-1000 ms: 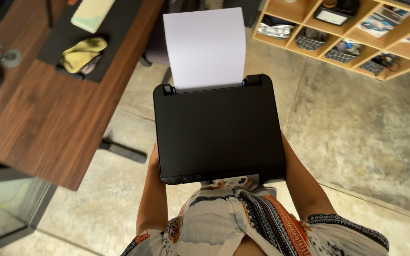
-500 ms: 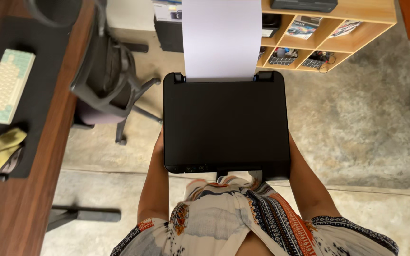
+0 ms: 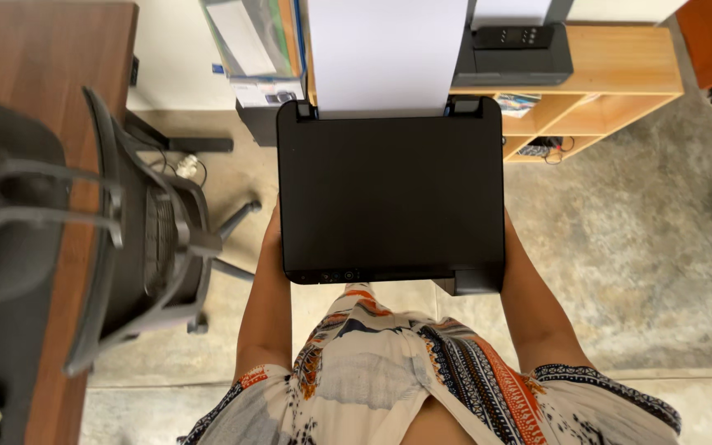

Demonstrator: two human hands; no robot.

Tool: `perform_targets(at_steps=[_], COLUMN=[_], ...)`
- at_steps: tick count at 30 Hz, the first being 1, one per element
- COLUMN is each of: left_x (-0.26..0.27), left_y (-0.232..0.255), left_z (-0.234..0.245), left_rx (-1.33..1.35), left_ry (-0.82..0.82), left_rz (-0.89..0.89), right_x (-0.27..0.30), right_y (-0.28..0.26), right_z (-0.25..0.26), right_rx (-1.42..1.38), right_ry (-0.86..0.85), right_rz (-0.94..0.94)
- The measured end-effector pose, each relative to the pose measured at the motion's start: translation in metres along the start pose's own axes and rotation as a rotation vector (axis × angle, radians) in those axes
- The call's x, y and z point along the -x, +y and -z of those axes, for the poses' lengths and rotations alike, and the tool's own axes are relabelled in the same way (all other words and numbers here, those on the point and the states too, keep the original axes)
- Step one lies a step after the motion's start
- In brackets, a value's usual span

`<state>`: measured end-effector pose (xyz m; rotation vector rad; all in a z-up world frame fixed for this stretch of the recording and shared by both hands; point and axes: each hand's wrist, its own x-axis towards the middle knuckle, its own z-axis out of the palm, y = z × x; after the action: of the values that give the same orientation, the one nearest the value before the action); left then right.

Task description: The person opens the printer's top cover and works inside the cartridge bay, manipulating the ink cartridge assembly. They then close the cover, load a sheet of paper into the printer, carry the printer across the room, and place it on a wooden shelf next to another printer.

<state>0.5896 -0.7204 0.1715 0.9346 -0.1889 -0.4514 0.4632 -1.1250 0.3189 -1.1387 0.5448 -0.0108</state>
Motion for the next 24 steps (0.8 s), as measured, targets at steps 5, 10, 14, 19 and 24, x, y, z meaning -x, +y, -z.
perform_targets(at_steps=[5,10,14,19,24], left_x=[-0.13,-0.238,-0.305,-0.402,-0.47], left_y=[0.019,0.041,0.046,0.043,-0.002], left_z=[0.023,0.028,0.002,-0.003,0.022], left_rx=[-0.015,-0.085,-0.002,-0.011,-0.003], left_ry=[0.062,0.067,0.078,0.049,0.077], left_rz=[0.093,0.13,0.21,0.208,0.224], right_x=[-0.113,-0.222,-0.3,-0.4,-0.467], right_y=[-0.037,-0.059,-0.075,-0.089,-0.083], right_z=[-0.013,-0.017,-0.001,0.007,0.019], right_rx=[-0.016,-0.058,-0.086,-0.11,-0.116], right_ry=[0.029,0.05,0.064,0.063,0.068], right_rz=[0.003,-0.023,-0.063,-0.092,-0.126])
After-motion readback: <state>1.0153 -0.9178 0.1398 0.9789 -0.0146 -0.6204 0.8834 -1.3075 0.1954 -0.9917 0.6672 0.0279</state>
